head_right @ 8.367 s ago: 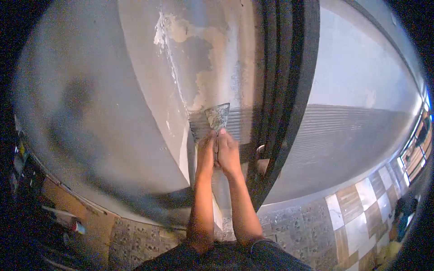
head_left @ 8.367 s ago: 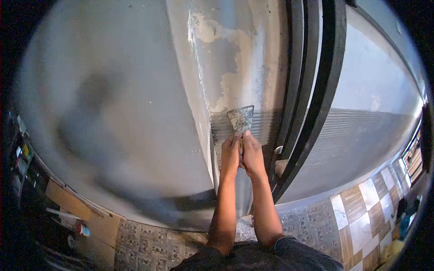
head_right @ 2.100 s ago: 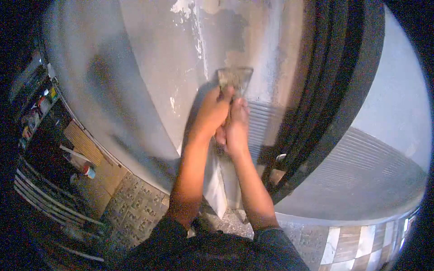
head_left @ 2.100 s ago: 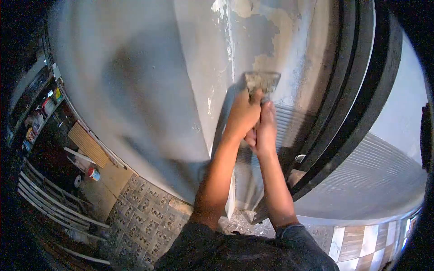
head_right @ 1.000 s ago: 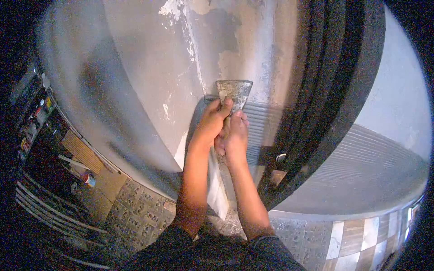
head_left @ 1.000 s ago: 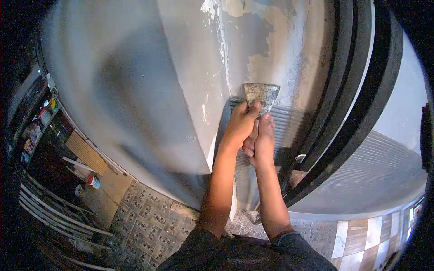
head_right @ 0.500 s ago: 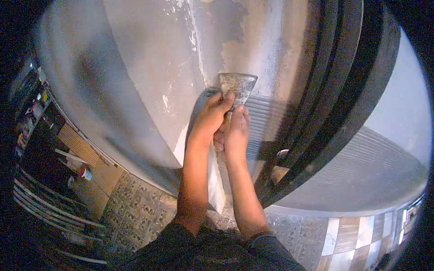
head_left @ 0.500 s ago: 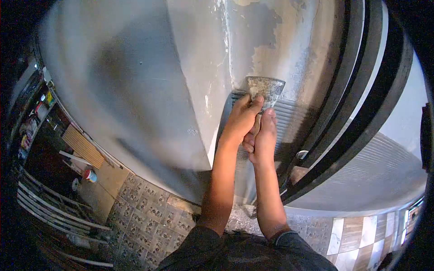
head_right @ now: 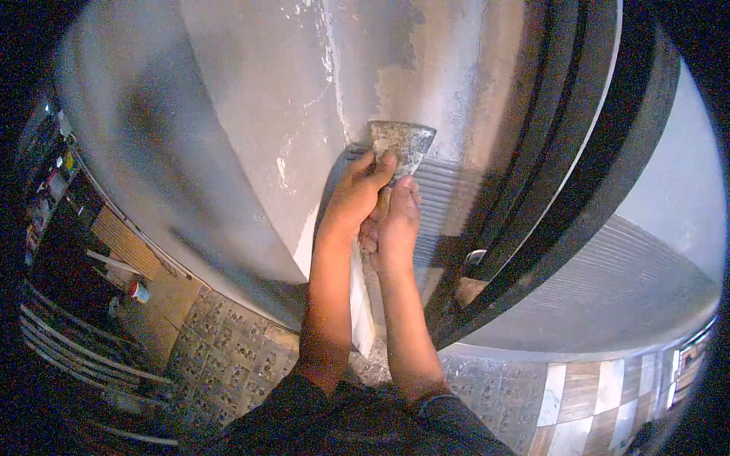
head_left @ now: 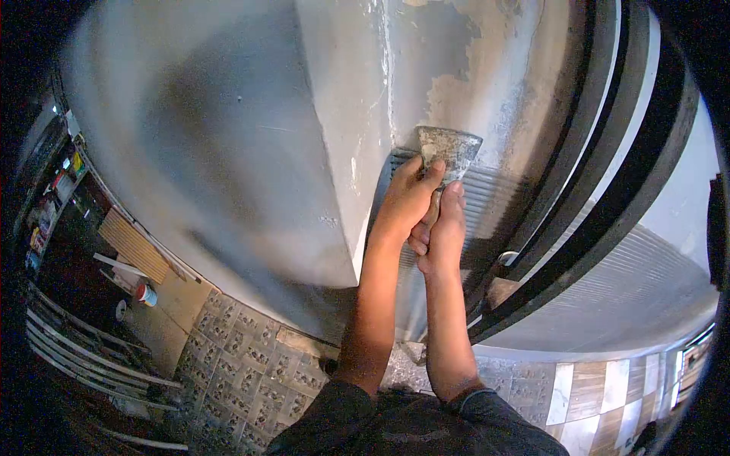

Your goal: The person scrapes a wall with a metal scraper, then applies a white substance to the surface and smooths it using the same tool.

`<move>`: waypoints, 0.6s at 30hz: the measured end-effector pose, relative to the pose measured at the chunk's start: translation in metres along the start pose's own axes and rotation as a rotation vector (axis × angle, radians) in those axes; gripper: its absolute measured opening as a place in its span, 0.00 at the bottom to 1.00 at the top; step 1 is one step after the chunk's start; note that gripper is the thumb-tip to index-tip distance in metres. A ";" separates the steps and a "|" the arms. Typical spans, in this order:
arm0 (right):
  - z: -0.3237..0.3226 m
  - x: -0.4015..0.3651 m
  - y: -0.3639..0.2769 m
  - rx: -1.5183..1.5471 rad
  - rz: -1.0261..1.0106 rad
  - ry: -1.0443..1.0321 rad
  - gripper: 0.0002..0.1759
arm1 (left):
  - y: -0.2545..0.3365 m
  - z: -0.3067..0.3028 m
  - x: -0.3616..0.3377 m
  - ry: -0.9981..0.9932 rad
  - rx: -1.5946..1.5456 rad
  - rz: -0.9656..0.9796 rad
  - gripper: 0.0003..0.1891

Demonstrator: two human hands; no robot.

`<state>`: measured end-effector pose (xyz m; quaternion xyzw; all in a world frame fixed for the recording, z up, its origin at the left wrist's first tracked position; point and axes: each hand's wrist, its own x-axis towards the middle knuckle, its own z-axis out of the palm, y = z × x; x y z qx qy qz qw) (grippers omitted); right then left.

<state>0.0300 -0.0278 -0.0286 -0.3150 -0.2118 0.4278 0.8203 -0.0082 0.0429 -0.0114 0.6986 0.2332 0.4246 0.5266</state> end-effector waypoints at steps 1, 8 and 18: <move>0.000 0.000 0.000 -0.003 -0.001 -0.001 0.23 | -0.005 0.003 0.001 0.066 0.018 0.062 0.20; 0.005 -0.001 0.004 0.041 0.001 0.020 0.22 | -0.012 0.000 0.004 0.050 0.024 0.081 0.18; -0.007 0.005 0.009 0.064 0.020 -0.029 0.24 | -0.005 0.001 0.000 0.003 -0.070 0.121 0.19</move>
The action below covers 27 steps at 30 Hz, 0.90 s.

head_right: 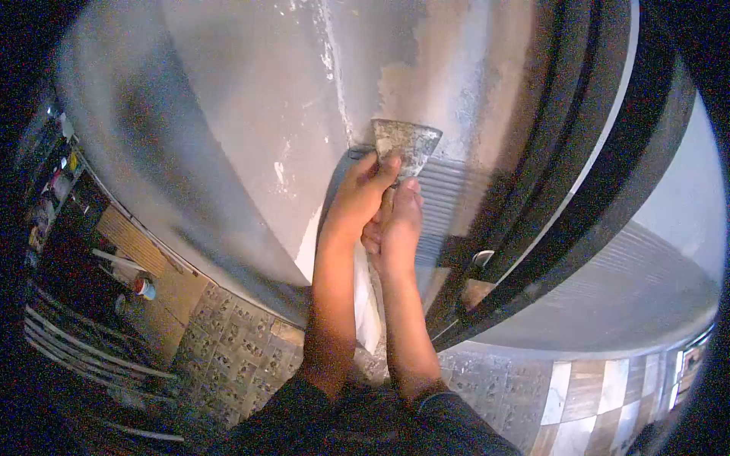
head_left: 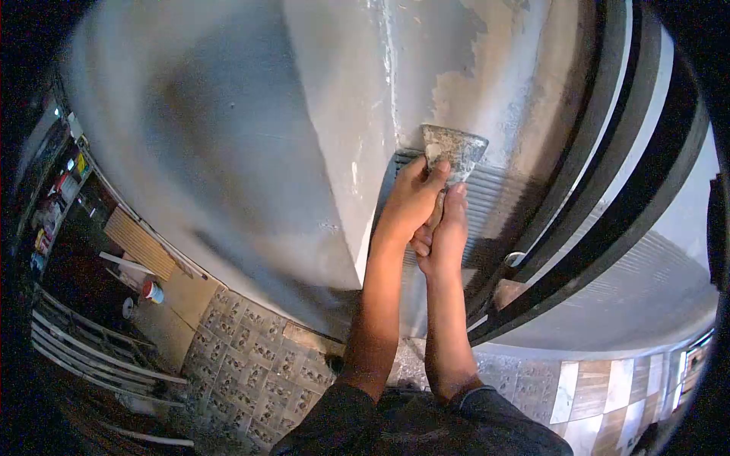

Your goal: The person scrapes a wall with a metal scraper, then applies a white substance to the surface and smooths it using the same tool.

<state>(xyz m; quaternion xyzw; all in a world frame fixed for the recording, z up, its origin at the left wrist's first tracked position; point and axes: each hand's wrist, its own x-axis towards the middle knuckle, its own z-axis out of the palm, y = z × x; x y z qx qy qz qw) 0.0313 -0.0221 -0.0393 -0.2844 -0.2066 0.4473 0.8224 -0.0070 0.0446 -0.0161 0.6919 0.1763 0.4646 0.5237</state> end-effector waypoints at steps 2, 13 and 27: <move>0.000 0.001 0.000 -0.013 -0.001 0.006 0.24 | 0.009 0.000 -0.002 -0.004 0.040 -0.045 0.20; -0.007 0.005 -0.003 -0.020 0.051 -0.088 0.28 | 0.014 0.001 -0.005 -0.019 0.051 -0.199 0.24; -0.008 0.003 0.002 -0.128 -0.021 -0.042 0.28 | 0.017 0.000 -0.007 0.031 0.049 -0.201 0.22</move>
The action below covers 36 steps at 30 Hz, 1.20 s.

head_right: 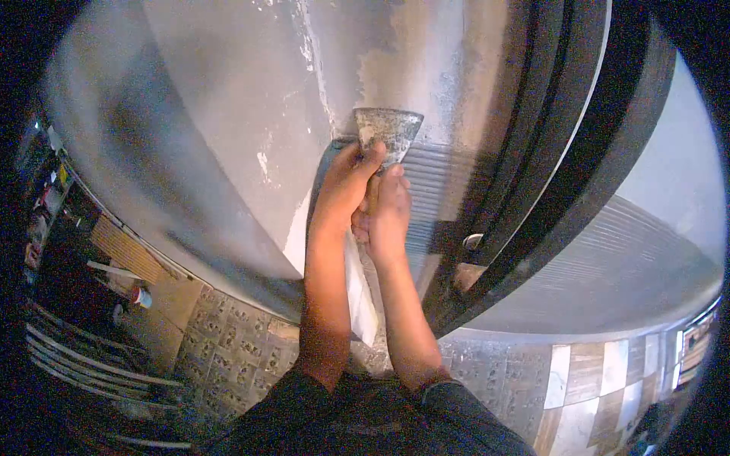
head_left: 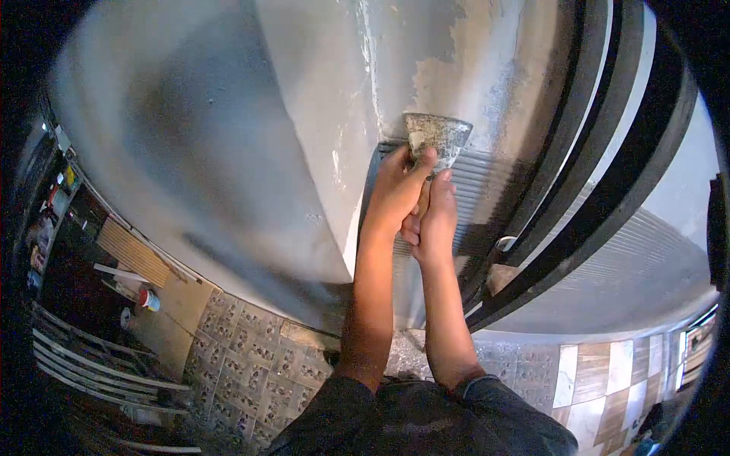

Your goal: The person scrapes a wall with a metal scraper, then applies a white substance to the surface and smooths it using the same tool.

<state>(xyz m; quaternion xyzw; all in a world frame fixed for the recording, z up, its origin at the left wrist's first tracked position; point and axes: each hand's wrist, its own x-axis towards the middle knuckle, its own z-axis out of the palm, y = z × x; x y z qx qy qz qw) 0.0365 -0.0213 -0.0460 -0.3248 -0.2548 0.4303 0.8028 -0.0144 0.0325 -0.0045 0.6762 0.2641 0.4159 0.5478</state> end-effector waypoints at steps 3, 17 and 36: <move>0.005 0.000 -0.002 -0.033 -0.108 0.004 0.25 | -0.002 0.000 0.008 -0.021 -0.029 0.214 0.24; -0.014 0.010 -0.005 -0.422 -0.355 0.043 0.25 | -0.009 0.014 0.007 0.113 0.168 0.261 0.23; -0.010 0.023 -0.013 -0.676 -0.671 0.049 0.25 | 0.003 0.026 0.005 0.230 0.173 0.311 0.19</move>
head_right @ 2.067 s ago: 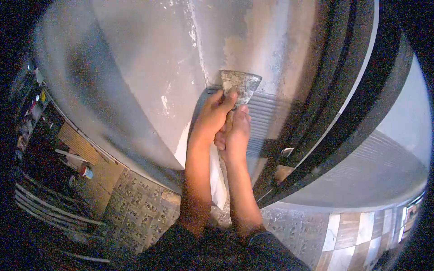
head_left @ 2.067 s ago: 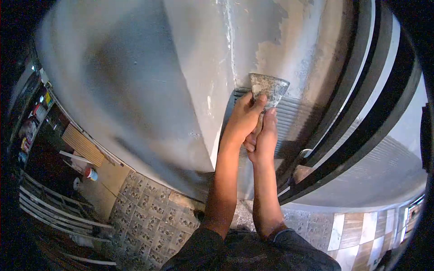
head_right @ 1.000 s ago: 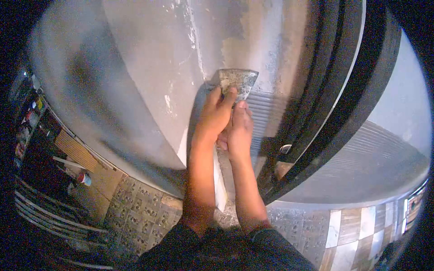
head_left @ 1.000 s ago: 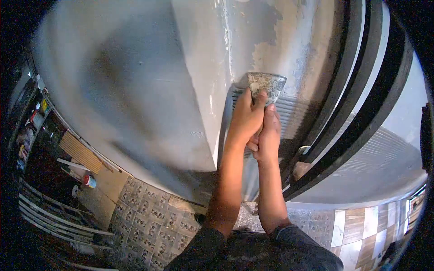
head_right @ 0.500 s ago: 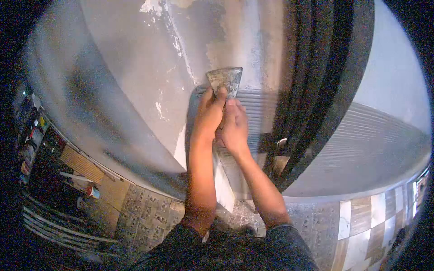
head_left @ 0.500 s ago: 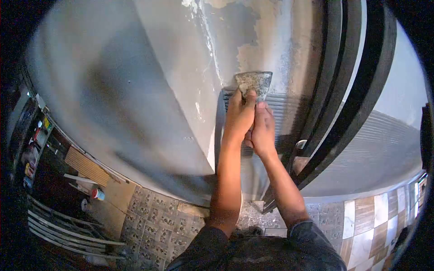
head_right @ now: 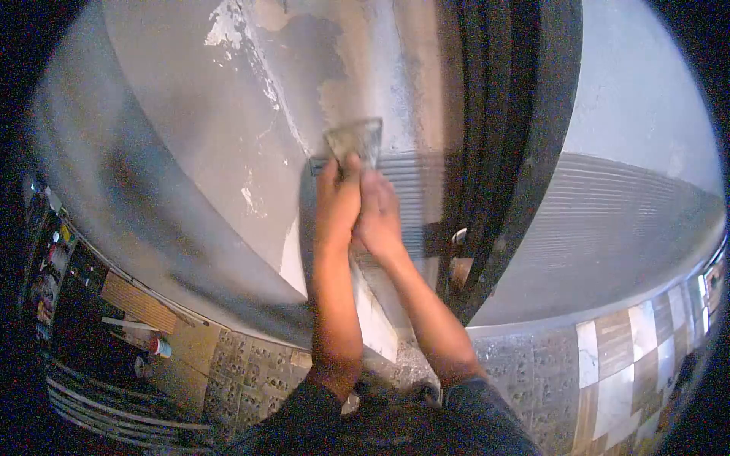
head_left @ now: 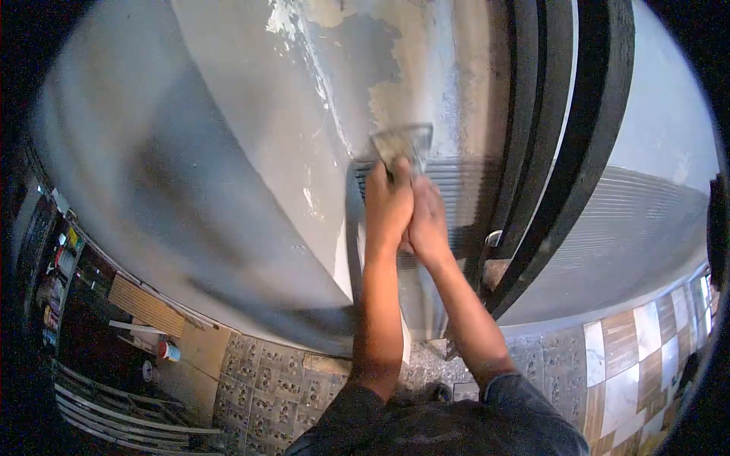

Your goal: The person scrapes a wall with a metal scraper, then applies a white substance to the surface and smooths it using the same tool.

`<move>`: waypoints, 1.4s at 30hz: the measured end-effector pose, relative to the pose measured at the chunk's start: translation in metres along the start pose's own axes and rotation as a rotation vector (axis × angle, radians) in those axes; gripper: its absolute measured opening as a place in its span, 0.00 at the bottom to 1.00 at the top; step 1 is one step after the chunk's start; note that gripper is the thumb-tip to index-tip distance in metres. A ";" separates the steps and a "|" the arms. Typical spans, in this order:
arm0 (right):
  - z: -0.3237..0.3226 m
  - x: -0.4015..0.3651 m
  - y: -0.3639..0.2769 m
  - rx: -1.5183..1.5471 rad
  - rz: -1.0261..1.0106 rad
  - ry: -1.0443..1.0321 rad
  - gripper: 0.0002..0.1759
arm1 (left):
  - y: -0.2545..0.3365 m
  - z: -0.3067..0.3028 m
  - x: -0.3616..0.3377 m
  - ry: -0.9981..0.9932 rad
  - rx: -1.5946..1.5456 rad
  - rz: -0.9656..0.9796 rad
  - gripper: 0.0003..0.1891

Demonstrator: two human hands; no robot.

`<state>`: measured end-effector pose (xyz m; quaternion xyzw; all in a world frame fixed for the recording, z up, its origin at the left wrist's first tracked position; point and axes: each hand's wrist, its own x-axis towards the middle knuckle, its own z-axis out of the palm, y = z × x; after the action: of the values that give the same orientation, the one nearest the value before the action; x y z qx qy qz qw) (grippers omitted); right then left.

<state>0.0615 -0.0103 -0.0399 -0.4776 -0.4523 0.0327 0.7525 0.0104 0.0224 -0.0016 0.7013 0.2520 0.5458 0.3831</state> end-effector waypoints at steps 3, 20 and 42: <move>0.002 0.015 -0.038 0.100 0.182 -0.073 0.25 | 0.040 -0.017 0.021 -0.128 -0.056 -0.107 0.21; 0.000 0.005 -0.024 0.272 0.312 -0.079 0.24 | 0.020 -0.007 0.016 -0.030 0.134 -0.047 0.18; -0.002 -0.008 -0.049 0.402 0.416 -0.035 0.25 | 0.036 -0.010 0.005 -0.072 0.134 -0.103 0.22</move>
<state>0.0393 -0.0422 -0.0088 -0.4007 -0.3417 0.2836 0.8014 -0.0005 0.0086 0.0314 0.7306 0.3098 0.4817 0.3718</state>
